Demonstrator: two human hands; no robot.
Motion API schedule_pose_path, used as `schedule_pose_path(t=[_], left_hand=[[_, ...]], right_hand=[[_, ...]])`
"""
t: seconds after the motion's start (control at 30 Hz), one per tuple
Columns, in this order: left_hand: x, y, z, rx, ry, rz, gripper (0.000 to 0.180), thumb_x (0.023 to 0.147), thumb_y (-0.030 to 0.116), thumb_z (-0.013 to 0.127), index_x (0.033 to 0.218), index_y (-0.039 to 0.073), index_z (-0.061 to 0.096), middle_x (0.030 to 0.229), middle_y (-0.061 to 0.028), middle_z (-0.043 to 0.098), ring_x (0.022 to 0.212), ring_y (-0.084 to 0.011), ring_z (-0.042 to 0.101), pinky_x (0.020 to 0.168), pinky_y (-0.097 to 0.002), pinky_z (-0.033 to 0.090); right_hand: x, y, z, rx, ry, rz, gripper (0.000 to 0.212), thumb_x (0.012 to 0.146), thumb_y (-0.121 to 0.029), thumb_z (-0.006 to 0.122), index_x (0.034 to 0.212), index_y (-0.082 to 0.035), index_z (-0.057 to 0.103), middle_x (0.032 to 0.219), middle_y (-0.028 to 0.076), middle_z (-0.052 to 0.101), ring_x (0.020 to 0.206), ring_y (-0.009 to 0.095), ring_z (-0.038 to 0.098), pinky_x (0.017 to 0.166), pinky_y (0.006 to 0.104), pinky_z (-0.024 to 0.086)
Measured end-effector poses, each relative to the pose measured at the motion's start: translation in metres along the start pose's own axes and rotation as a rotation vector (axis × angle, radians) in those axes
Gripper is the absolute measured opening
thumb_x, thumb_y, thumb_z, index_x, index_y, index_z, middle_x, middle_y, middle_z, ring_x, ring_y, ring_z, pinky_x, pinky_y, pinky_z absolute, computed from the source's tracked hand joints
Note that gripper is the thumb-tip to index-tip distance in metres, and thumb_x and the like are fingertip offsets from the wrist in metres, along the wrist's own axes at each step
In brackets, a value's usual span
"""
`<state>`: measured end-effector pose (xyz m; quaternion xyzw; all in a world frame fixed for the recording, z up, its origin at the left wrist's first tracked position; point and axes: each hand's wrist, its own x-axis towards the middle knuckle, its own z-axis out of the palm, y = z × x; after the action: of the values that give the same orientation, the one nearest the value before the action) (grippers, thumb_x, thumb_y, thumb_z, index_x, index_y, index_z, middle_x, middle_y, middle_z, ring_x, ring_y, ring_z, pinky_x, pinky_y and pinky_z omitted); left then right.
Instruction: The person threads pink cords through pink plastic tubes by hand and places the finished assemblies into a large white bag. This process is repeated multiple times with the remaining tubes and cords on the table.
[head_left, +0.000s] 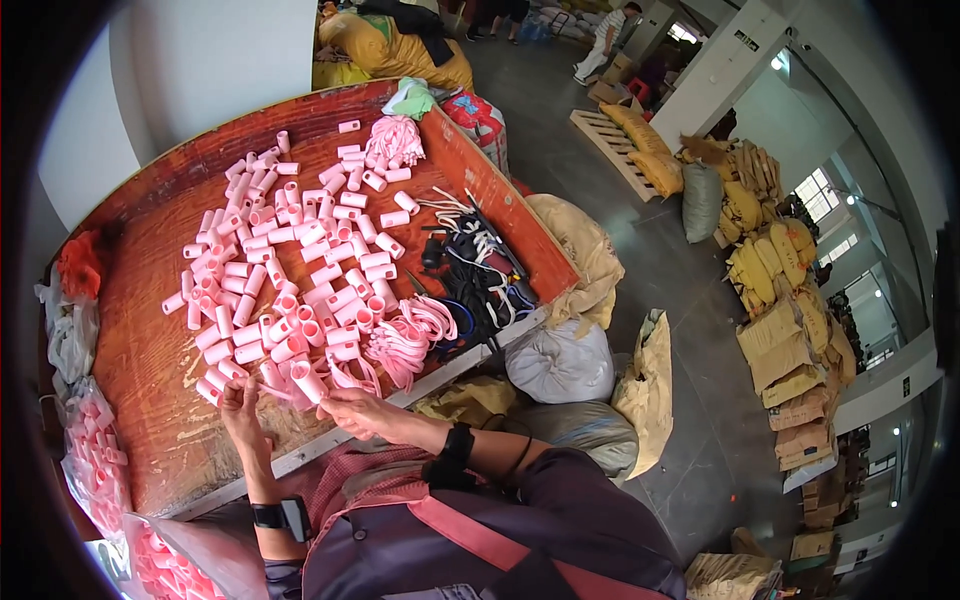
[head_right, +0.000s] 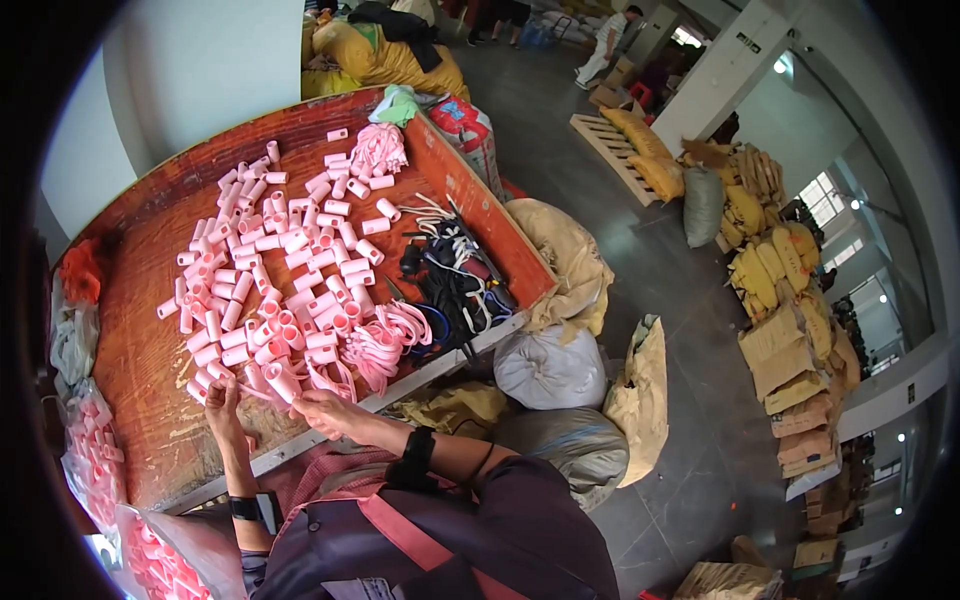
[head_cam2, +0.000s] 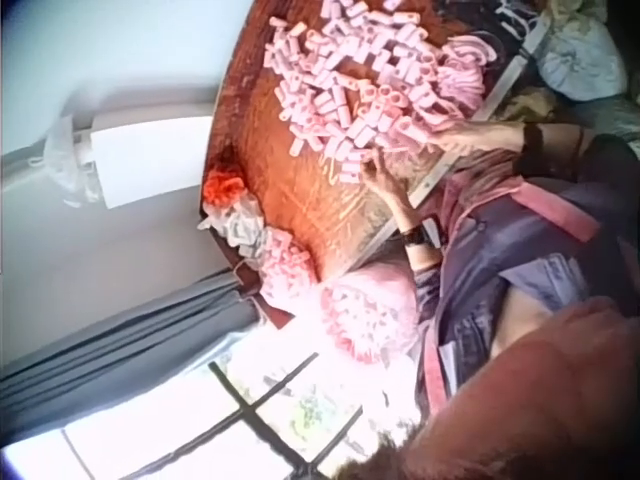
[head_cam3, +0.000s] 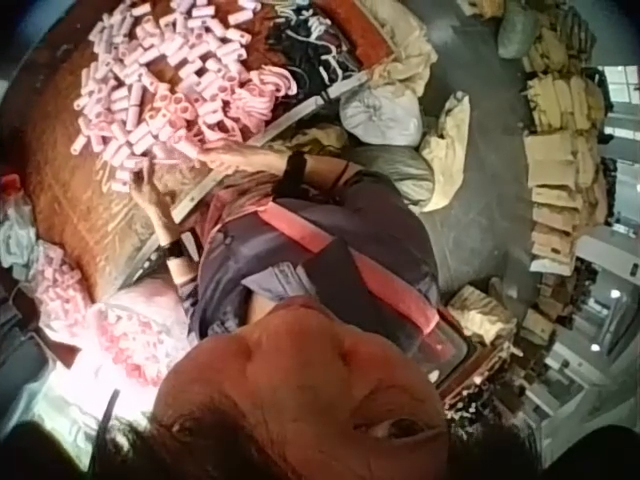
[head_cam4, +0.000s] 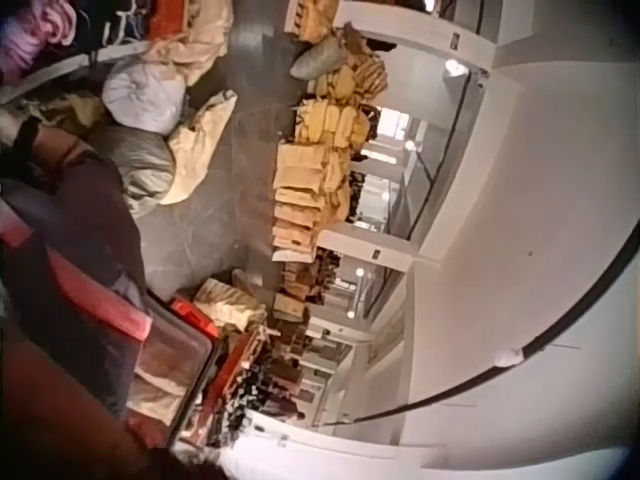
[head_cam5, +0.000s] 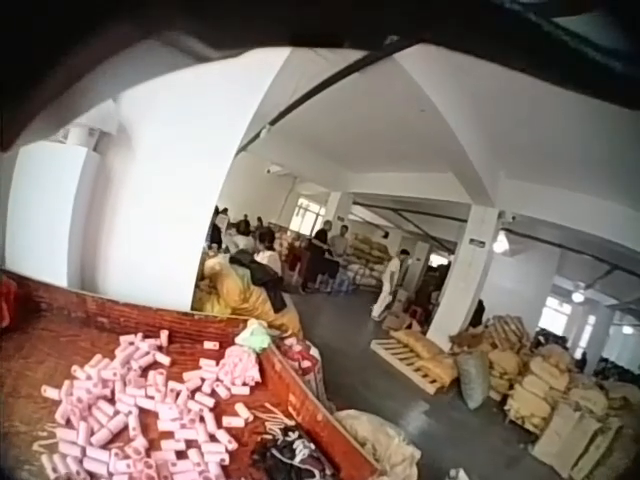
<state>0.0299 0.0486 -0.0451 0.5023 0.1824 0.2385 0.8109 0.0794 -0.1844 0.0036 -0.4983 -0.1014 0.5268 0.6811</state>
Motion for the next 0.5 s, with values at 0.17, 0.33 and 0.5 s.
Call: schedule_pose_path(t=[0.17, 0.33, 0.5], left_hand=[[-0.017, 0.02, 0.015, 0.215, -0.166, 0.107, 0.009, 0.086, 0.006, 0.068, 0.089, 0.005, 0.06, 0.082, 0.0005, 0.062, 0.077, -0.007, 0.056, 0.076, -0.0238, 0.044], [-0.033, 0.025, 0.024, 0.429, -0.236, 0.107, 0.012, 0.083, 0.007, 0.071, 0.087, 0.005, 0.061, 0.083, 0.0008, 0.062, 0.079, -0.0088, 0.057, 0.079, -0.0258, 0.044], [-0.045, 0.033, 0.03, 0.454, -0.255, 0.147, 0.014, 0.08, 0.007, 0.073, 0.089, 0.003, 0.063, 0.085, -0.0003, 0.062, 0.081, -0.0104, 0.057, 0.079, -0.0258, 0.044]], right_hand=[[0.013, -0.011, 0.014, -0.169, 0.039, -0.141, 0.036, 0.095, -0.038, 0.054, 0.103, -0.003, 0.056, 0.064, -0.005, 0.045, 0.047, 0.005, 0.038, 0.041, 0.022, 0.029], [0.042, 0.004, 0.018, -0.586, 0.267, -0.704, 0.037, 0.091, -0.029, 0.059, 0.111, 0.002, 0.054, 0.07, 0.002, 0.054, 0.059, 0.014, 0.052, 0.051, 0.0277, 0.042], [0.02, -0.021, 0.035, -0.733, 0.224, -0.429, 0.039, 0.088, -0.022, 0.061, 0.117, 0.002, 0.052, 0.081, 0.01, 0.061, 0.073, 0.019, 0.059, 0.066, 0.0321, 0.046]])
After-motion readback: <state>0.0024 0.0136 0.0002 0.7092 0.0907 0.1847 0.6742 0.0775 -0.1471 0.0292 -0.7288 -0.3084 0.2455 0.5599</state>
